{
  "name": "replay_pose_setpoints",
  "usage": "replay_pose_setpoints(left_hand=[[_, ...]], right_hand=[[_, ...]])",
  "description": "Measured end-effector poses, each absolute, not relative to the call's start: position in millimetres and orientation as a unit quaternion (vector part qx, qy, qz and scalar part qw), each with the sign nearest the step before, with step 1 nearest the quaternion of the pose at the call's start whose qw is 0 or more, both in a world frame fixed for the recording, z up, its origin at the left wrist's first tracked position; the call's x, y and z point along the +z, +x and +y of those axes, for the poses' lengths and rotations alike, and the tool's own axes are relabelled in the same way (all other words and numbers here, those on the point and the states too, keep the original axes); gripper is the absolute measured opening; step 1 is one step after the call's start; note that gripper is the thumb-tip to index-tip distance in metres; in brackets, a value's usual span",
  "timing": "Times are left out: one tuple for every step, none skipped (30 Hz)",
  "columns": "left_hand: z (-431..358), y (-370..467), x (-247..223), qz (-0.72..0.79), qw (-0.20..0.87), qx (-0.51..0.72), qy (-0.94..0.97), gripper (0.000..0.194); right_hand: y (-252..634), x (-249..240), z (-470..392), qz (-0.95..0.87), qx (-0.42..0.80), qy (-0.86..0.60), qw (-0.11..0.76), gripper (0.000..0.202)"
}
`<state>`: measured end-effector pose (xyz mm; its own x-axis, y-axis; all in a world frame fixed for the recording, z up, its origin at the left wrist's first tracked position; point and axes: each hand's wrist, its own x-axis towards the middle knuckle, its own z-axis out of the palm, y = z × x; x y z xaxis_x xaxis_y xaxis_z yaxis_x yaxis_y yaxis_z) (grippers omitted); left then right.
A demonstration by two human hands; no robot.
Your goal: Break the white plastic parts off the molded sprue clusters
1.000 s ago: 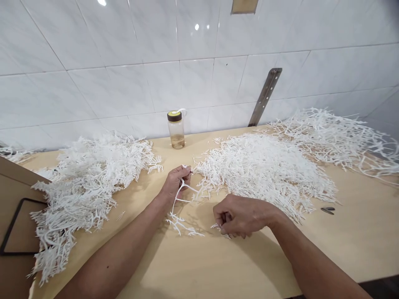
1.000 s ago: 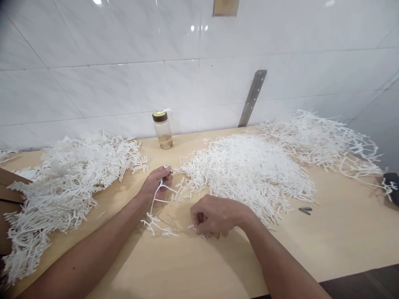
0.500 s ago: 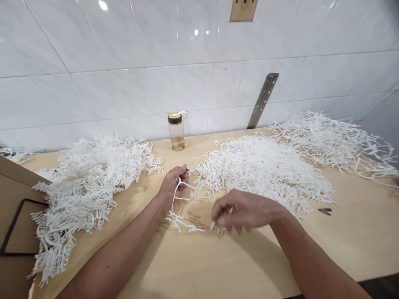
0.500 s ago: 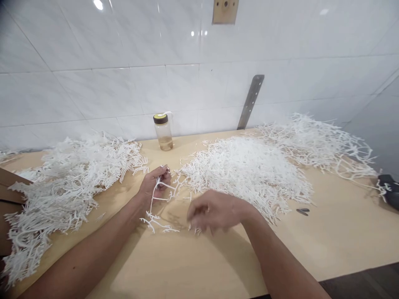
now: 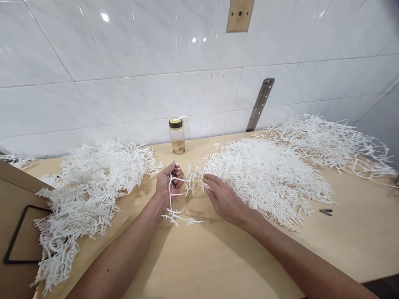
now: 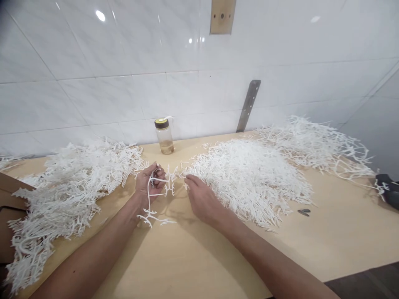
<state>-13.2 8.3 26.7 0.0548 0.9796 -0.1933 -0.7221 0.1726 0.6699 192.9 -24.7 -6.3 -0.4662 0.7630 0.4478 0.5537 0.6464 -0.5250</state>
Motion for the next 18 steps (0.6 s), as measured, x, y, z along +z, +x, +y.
replay_pose_setpoints(left_hand=[[8.1,-16.1,30.2,0.312,0.696,0.613,0.204,0.023],[8.1,-19.6,33.6,0.31,0.694,0.617,0.204,0.023],[8.3,-23.4,36.8,0.309,0.689,0.622,0.205,0.022],[8.8,-27.4,39.6,0.31,0.684,0.627,0.207,0.022],[9.4,-31.2,42.0,0.312,0.679,0.632,0.209,0.022],[10.1,-34.6,43.9,0.316,0.673,0.635,0.211,0.022],[10.7,-37.3,45.4,0.318,0.667,0.639,0.212,0.022],[11.2,-39.0,46.5,0.321,0.662,0.644,0.211,0.022],[11.5,-39.7,47.2,0.324,0.656,0.648,0.21,0.022],[11.3,-39.5,47.7,0.326,0.654,0.65,0.21,0.022],[10.8,-38.5,48.0,0.329,0.653,0.648,0.211,0.022],[9.9,-36.9,48.1,0.332,0.655,0.645,0.214,0.023],[8.8,-35.1,48.2,0.334,0.659,0.639,0.217,0.022],[7.5,-33.3,48.2,0.334,0.662,0.634,0.219,0.022],[6.4,-31.7,48.3,0.333,0.665,0.631,0.22,0.021],[5.4,-30.5,48.4,0.33,0.668,0.629,0.222,0.02],[4.6,-29.6,48.6,0.325,0.671,0.628,0.224,0.02],[4.1,-29.0,48.9,0.323,0.672,0.626,0.226,0.019]], right_hand=[[185.6,-8.6,-28.1,-0.86,0.136,-0.377,0.316,0.043],[177.2,-11.5,-31.9,-0.882,0.123,-0.351,0.29,0.045],[168.0,-14.7,-35.3,-0.901,0.111,-0.324,0.266,0.046],[158.5,-18.1,-37.7,-0.917,0.1,-0.297,0.248,0.047],[148.9,-21.3,-38.2,-0.926,0.089,-0.278,0.238,0.047],[139.6,-24.0,-36.5,-0.931,0.081,-0.266,0.236,0.045],[130.7,-25.9,-32.2,-0.933,0.077,-0.26,0.238,0.044],[122.7,-26.9,-25.6,-0.931,0.077,-0.261,0.244,0.043],[115.5,-27.0,-16.9,-0.932,0.077,-0.256,0.244,0.043],[109.5,-26.4,-6.9,-0.929,0.076,-0.268,0.244,0.045],[104.5,-25.2,3.7,-0.923,0.072,-0.29,0.243,0.043],[100.9,-23.9,14.1,-0.911,0.069,-0.325,0.246,0.039],[98.5,-22.7,23.5,-0.899,0.07,-0.354,0.248,0.038],[97.4,-21.8,31.6,-0.891,0.07,-0.372,0.251,0.037],[97.7,-21.3,38.0,-0.88,0.068,-0.393,0.258,0.036],[99.3,-21.0,42.7,-0.866,0.067,-0.417,0.267,0.035],[102.3,-20.9,46.0,-0.85,0.065,-0.441,0.279,0.033],[106.6,-20.3,48.4,-0.832,0.063,-0.466,0.293,0.03]])
